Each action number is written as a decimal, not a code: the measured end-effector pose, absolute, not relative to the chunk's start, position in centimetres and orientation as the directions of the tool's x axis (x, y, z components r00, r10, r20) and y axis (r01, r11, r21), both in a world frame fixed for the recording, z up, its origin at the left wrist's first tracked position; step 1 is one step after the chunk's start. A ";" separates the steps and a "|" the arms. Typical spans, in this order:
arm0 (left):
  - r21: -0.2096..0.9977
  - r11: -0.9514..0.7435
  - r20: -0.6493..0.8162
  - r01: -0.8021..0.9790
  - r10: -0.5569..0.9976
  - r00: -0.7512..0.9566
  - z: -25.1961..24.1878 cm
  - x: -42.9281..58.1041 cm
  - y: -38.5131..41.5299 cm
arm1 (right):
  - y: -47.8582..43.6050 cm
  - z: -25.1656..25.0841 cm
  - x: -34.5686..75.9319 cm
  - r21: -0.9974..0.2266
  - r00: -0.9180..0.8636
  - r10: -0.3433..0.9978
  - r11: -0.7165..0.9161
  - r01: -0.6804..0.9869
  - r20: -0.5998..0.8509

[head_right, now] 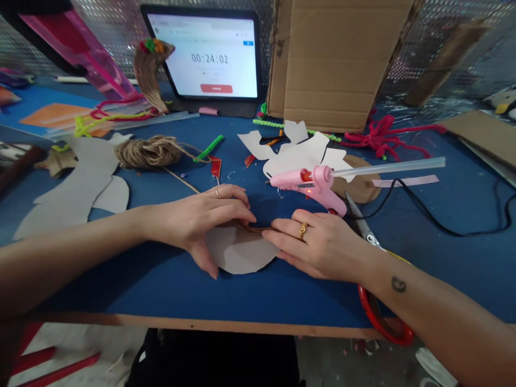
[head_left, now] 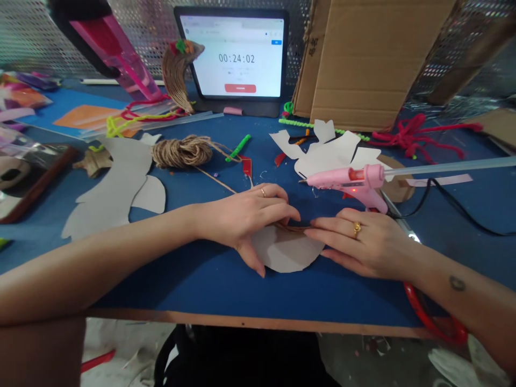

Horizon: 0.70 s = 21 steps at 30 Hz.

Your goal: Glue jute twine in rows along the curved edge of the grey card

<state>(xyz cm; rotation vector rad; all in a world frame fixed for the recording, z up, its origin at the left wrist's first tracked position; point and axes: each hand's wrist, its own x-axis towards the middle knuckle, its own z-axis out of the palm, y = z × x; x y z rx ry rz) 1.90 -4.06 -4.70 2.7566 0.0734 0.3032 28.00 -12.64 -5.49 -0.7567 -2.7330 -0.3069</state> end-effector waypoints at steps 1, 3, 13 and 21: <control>0.357 -0.934 0.201 0.018 0.096 0.975 -4.8 1.8 -4.1 | -12.6 -5.5 28.0 0.125 -0.818 0.472 0.837 0.533 0.329; 0.355 -0.934 0.205 0.033 0.112 0.972 -4.9 1.7 -4.4 | -12.5 -5.5 28.0 0.116 -0.817 0.479 0.836 0.536 0.321; 0.453 -0.892 0.226 -0.001 0.114 0.967 -5.5 2.4 -5.9 | -12.6 -5.4 28.1 0.030 -0.826 0.464 0.867 0.498 0.319; 0.330 -0.944 0.332 -0.008 0.108 0.937 -3.1 1.3 -5.8 | -12.6 -5.6 28.1 0.002 -0.845 0.438 0.888 0.460 0.307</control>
